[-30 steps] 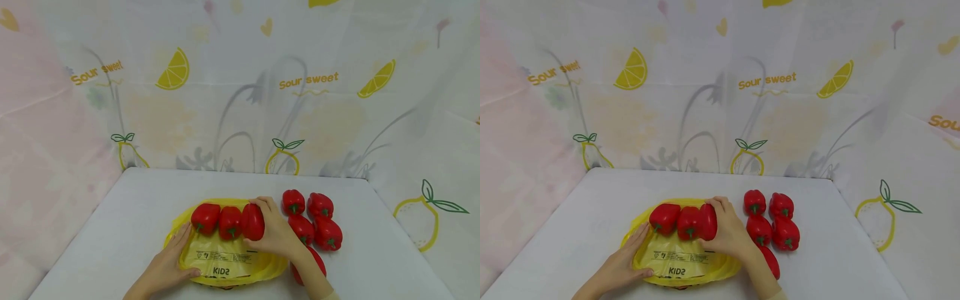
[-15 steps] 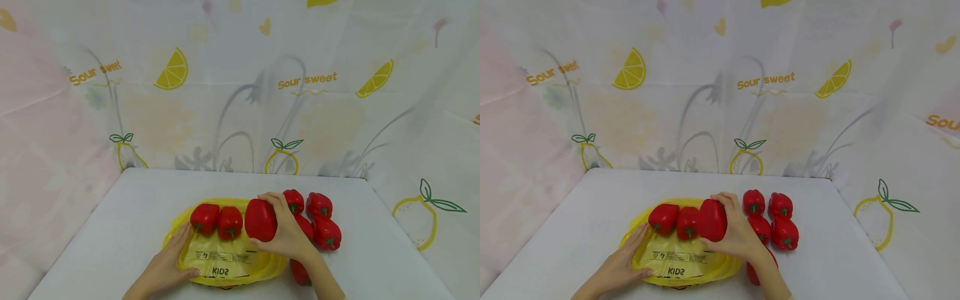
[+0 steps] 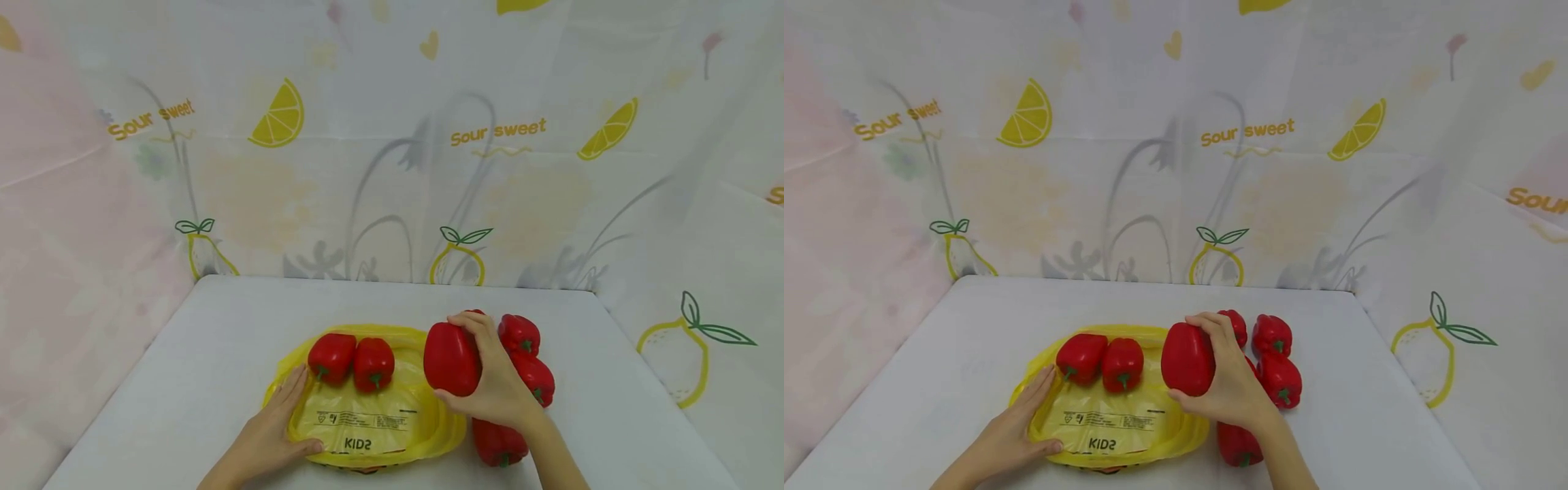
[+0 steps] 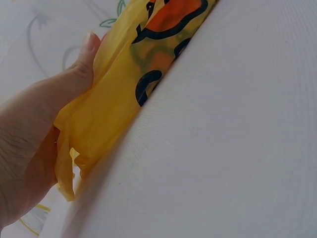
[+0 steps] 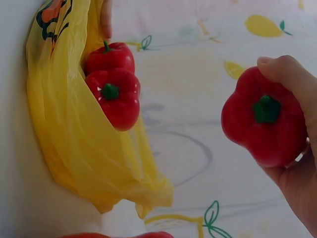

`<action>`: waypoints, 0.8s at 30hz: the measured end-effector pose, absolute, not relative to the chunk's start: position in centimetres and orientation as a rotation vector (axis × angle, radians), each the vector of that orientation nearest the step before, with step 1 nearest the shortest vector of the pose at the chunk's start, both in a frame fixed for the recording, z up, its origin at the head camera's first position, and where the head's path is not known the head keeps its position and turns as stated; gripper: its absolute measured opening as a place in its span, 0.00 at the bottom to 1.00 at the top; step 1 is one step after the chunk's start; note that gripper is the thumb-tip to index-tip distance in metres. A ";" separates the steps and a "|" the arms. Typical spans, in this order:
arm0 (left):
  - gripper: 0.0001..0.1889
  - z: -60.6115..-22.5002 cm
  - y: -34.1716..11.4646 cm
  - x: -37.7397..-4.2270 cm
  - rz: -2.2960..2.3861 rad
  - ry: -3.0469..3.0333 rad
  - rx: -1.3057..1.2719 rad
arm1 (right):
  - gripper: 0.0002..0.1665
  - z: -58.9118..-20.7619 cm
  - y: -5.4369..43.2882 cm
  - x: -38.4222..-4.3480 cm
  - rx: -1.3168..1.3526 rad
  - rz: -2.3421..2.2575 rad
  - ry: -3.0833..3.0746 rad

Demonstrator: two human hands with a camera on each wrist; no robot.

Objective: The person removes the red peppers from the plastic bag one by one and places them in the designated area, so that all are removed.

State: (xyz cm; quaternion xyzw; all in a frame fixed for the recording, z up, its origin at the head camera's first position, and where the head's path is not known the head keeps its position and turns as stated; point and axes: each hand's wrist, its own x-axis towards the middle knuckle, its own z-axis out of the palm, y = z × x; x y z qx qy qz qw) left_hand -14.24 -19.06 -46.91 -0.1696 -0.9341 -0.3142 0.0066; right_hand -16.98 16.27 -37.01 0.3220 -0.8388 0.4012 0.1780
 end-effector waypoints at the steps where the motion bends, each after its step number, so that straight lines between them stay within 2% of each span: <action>1: 0.62 -46.9 -19.1 -14.3 -0.982 -2.925 -0.532 | 0.61 -36.9 16.6 -16.9 0.906 1.140 -2.377; 24: 0.61 -47.3 -19.2 -14.4 -0.950 -2.946 -0.517 | 0.62 -37.1 25.6 -13.2 0.629 1.003 -2.467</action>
